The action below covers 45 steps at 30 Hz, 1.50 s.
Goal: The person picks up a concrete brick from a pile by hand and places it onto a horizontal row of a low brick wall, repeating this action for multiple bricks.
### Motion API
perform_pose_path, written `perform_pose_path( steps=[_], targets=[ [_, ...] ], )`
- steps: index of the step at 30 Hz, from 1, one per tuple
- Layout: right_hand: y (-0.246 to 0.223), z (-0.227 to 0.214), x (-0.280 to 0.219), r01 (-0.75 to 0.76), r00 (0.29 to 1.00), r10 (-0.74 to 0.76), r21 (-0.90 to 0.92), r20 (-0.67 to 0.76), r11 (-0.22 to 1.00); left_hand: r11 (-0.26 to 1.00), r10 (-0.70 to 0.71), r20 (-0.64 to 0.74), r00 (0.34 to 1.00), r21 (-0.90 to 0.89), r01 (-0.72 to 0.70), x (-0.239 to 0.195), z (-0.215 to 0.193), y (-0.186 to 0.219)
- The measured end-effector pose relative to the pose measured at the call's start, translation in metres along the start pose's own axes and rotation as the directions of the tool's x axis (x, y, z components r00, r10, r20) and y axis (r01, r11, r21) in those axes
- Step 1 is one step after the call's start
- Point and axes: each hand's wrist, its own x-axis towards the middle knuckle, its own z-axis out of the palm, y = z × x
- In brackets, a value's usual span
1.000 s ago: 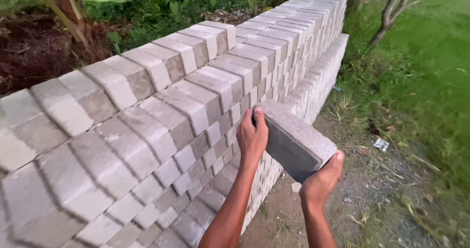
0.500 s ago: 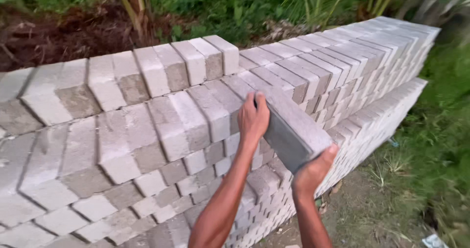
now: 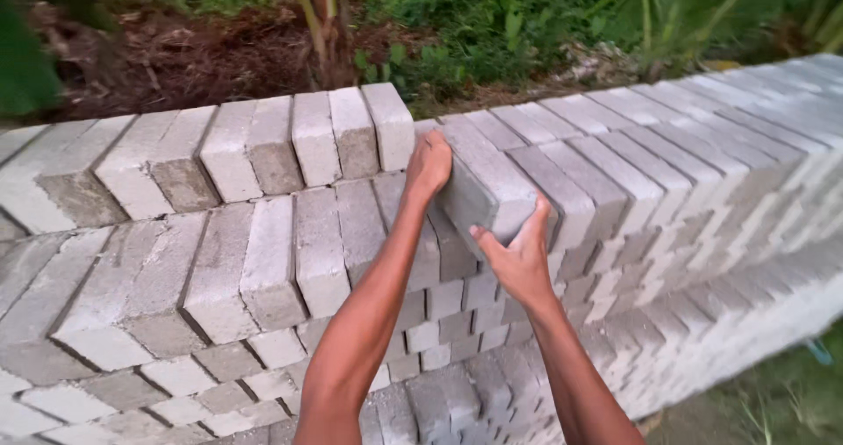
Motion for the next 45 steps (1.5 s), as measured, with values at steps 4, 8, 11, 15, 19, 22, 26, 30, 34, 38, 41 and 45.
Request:
perform_pose_path(
  steps=[4, 8, 11, 15, 19, 22, 26, 30, 34, 38, 41, 45],
  targets=[
    [-0.001, 0.007, 0.023, 0.024, 0.999, -0.024, 0.008, 0.038, 1.000, 0.995, -0.066, -0.008, 0.998, 0.069, 0.066, 0.054, 0.007, -0.040],
    [-0.007, 0.017, 0.031, 0.032, 0.999, -0.031, -0.030, 0.038, 0.999, 0.986, -0.073, 0.005, 0.997, 0.152, 0.071, 0.022, -0.002, -0.024],
    [0.004, 0.024, 0.033, 0.112, 0.992, -0.110, -0.038, 0.064, 0.993, 0.977, -0.019, 0.002, 1.000, 0.213, 0.018, -0.051, -0.011, -0.009],
    [0.000, 0.000, 0.055, -0.135, 0.897, 0.201, -0.189, 0.394, 0.973, 0.992, -0.006, -0.005, 1.000, 0.129, 0.006, -0.145, -0.007, 0.033],
    [-0.002, 0.000, 0.078, -0.143, 0.849, 0.240, -0.232, 0.471, 0.962, 0.994, -0.016, -0.067, 0.998, 0.108, 0.023, -0.134, 0.002, 0.019],
    [0.013, 0.018, 0.096, -0.128, 0.829, 0.229, -0.225, 0.510, 0.966, 0.993, -0.029, -0.132, 0.991, 0.111, 0.044, -0.106, 0.003, 0.005],
    [0.009, 0.038, 0.127, -0.098, 0.802, 0.232, -0.262, 0.551, 0.960, 0.965, -0.070, -0.246, 0.967, 0.227, 0.128, -0.062, -0.004, -0.009],
    [0.028, 0.056, 0.149, -0.070, 0.780, 0.230, -0.284, 0.582, 0.956, 0.939, -0.066, -0.212, 0.975, 0.317, 0.132, -0.055, -0.011, -0.009],
    [0.024, 0.070, 0.167, -0.083, 0.770, 0.230, -0.265, 0.595, 0.961, 0.926, -0.058, -0.284, 0.957, 0.343, 0.158, -0.030, -0.010, -0.013],
    [0.018, 0.082, 0.186, -0.027, 0.765, 0.196, -0.273, 0.614, 0.962, 0.913, -0.045, -0.326, 0.944, 0.370, 0.172, -0.008, -0.016, -0.002],
    [0.029, 0.095, 0.196, -0.014, 0.760, 0.180, -0.261, 0.625, 0.965, 0.893, -0.074, -0.349, 0.934, 0.393, 0.217, 0.008, -0.014, -0.004],
    [0.041, 0.103, 0.207, 0.006, 0.764, 0.183, -0.290, 0.619, 0.957, 0.896, -0.092, -0.382, 0.920, 0.371, 0.244, 0.025, -0.013, -0.011]
  ],
)
